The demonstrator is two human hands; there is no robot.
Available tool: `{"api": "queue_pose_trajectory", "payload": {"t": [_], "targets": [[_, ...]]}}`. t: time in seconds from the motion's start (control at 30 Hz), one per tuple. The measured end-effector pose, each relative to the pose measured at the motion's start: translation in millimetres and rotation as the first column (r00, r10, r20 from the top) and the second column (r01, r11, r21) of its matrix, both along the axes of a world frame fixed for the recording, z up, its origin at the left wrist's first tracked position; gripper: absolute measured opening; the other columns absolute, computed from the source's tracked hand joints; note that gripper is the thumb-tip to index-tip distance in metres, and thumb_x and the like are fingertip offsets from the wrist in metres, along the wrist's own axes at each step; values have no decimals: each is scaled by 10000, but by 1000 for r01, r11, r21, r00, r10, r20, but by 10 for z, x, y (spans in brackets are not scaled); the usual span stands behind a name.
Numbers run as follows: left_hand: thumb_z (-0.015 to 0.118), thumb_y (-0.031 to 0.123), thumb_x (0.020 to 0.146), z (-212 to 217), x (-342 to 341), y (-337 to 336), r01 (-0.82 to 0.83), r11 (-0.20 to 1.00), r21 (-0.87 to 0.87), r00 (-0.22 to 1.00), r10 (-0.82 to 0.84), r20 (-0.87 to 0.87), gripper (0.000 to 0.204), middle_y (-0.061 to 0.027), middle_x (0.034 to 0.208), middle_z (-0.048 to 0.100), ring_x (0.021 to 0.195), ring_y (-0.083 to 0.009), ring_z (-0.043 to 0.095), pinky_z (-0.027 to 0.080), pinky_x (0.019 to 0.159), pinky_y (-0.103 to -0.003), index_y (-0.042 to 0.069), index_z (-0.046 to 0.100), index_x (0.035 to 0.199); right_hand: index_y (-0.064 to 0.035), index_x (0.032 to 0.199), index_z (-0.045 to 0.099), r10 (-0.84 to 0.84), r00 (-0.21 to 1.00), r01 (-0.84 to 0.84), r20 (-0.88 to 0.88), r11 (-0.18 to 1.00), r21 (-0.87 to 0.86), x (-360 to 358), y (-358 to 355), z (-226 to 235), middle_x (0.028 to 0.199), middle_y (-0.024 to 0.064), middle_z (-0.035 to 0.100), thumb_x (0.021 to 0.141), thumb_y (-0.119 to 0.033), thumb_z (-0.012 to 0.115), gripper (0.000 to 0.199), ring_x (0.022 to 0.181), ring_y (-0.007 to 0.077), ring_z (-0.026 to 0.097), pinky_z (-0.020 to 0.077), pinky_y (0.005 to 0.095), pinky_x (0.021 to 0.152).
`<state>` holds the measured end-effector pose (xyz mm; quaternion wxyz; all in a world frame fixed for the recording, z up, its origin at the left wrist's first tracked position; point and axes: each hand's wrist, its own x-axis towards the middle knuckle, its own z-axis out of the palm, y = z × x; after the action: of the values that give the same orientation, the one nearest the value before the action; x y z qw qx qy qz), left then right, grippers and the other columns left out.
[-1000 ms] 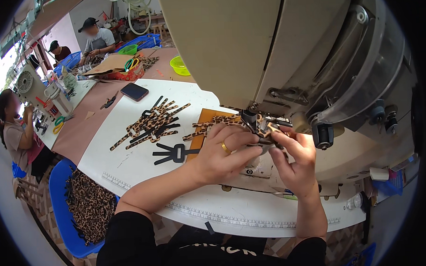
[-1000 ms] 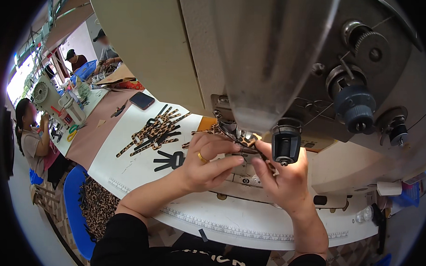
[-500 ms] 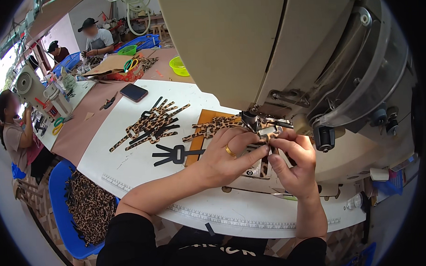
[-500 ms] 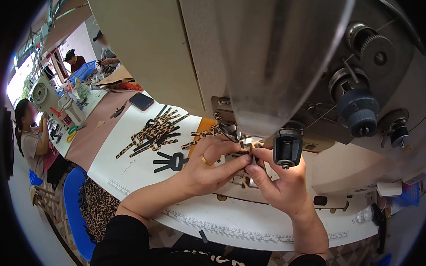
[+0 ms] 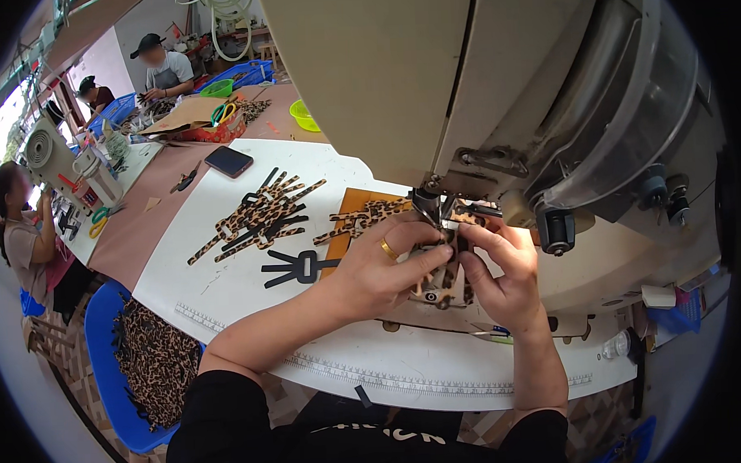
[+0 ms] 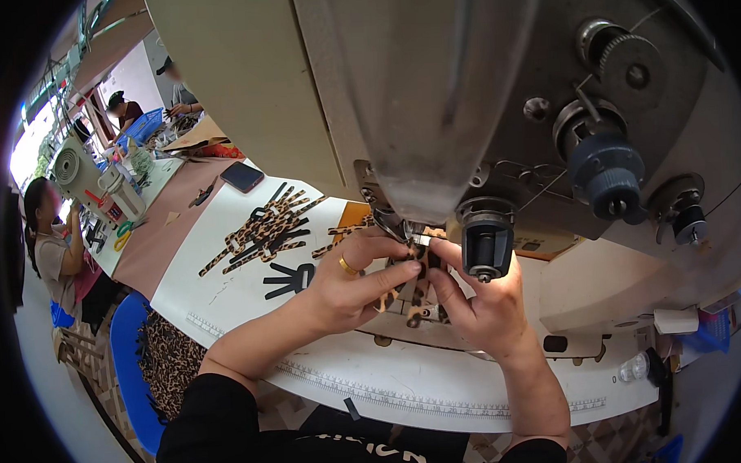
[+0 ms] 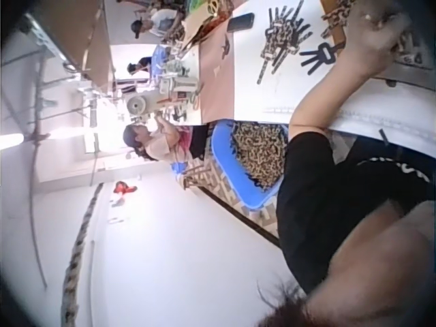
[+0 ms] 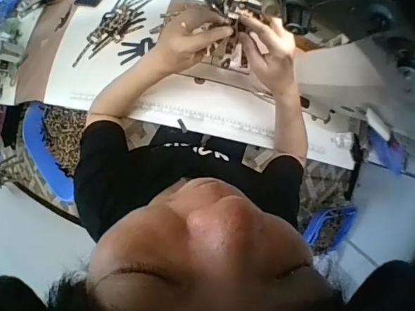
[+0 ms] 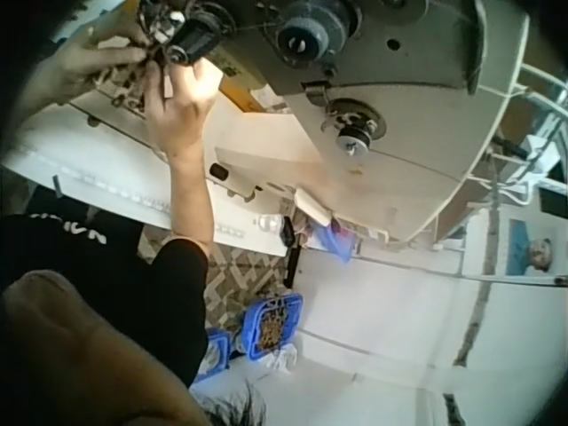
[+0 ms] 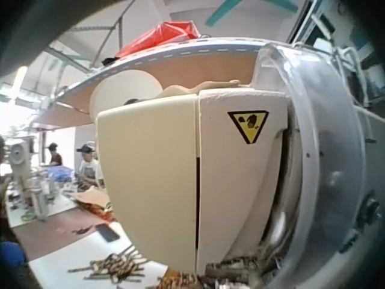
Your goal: The person sews patterned fabric pieces using a sewing machine, positioning and guiding the strips under the needle by hand to stitch them together.
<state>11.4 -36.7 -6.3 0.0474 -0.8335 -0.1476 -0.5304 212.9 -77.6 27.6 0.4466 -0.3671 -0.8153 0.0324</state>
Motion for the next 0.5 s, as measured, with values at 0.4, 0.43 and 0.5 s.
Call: {"api": "queue_pose_trajectory", "payload": {"t": [0.4, 0.43, 0.5], "targets": [[732, 136, 752, 300, -129, -215, -191, 972, -139, 964, 159, -215, 315, -27, 1039, 623, 969, -230, 602, 359, 919, -419, 118, 647, 1055, -14, 1028, 675, -101, 989, 88, 106, 990, 114, -51, -165, 87, 979, 134, 614, 713, -45, 712, 318, 850, 248, 543, 418, 344, 775], [733, 107, 729, 201, -116, -177, -217, 973, -82, 960, 197, -196, 335, -13, 1033, 625, 964, -217, 604, 357, 918, -425, 130, 653, 1054, -23, 1024, 678, -136, 984, 119, 113, 983, 141, -59, -160, 78, 987, 132, 614, 697, -48, 714, 329, 849, 253, 541, 415, 349, 767], [733, 79, 707, 123, -109, -129, -235, 972, -26, 958, 228, -173, 360, 2, 1028, 626, 958, -204, 607, 356, 917, -431, 142, 658, 1053, -31, 1019, 682, -178, 976, 157, 122, 973, 168, -64, -157, 81, 996, 129, 614, 681, -50, 717, 340, 849, 257, 539, 411, 355, 759]]}}
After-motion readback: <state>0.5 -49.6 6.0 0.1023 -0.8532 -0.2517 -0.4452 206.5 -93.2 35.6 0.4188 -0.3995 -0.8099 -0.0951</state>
